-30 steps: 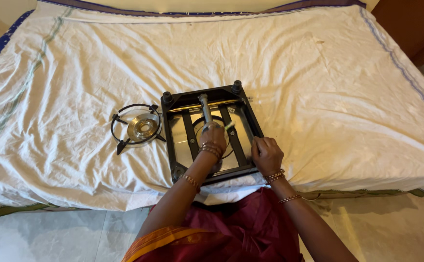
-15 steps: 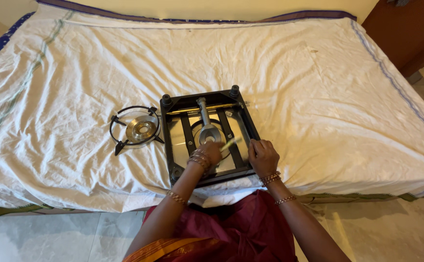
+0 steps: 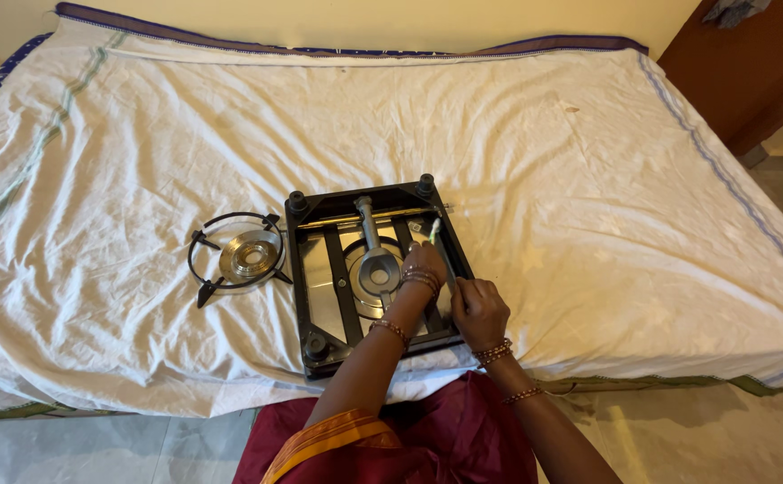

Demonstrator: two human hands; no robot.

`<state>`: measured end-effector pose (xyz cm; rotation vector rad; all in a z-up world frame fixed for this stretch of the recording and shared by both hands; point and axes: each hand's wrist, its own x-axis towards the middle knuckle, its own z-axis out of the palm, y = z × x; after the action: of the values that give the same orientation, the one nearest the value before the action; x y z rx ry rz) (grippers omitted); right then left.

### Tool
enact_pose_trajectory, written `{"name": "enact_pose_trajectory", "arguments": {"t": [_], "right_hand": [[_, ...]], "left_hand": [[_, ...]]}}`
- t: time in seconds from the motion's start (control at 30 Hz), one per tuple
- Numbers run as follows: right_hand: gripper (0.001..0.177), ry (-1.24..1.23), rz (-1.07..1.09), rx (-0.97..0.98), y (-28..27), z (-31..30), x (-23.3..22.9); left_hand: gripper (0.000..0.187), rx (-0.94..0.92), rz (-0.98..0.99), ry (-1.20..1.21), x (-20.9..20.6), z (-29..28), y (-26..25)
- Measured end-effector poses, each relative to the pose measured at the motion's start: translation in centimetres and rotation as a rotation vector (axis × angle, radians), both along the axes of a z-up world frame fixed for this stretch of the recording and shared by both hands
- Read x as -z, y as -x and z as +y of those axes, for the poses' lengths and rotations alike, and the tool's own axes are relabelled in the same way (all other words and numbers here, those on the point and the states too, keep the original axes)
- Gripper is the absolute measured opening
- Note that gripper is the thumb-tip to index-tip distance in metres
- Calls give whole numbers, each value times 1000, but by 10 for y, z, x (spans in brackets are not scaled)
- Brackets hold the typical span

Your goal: The person scrubs the surface and burner area of a portable gas stove using a toothbrush. They repeatedly brush the metal top and around the burner, occasionally adjusting the stove's position on their lap.

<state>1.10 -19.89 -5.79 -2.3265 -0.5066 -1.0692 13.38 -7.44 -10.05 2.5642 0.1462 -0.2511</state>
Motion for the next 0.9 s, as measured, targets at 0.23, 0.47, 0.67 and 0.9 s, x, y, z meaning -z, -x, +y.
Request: {"name": "enact_pose_trajectory", "arguments": {"t": [0.23,0.47,0.67,0.9], "right_hand": [[6,14,-4,15,0,1,2],[5,23,-13,15,0,0,7],[7,35,5,49,-2,2,8],[4,43,-36,51,-3,1,9]], "left_hand": [[39,113,-68,21,-4,3,59],[35,305,60,-73,-21,19,107],[50,591,155,-170,-36,49,116],[35,125,19,-238,-68,104,101]]}}
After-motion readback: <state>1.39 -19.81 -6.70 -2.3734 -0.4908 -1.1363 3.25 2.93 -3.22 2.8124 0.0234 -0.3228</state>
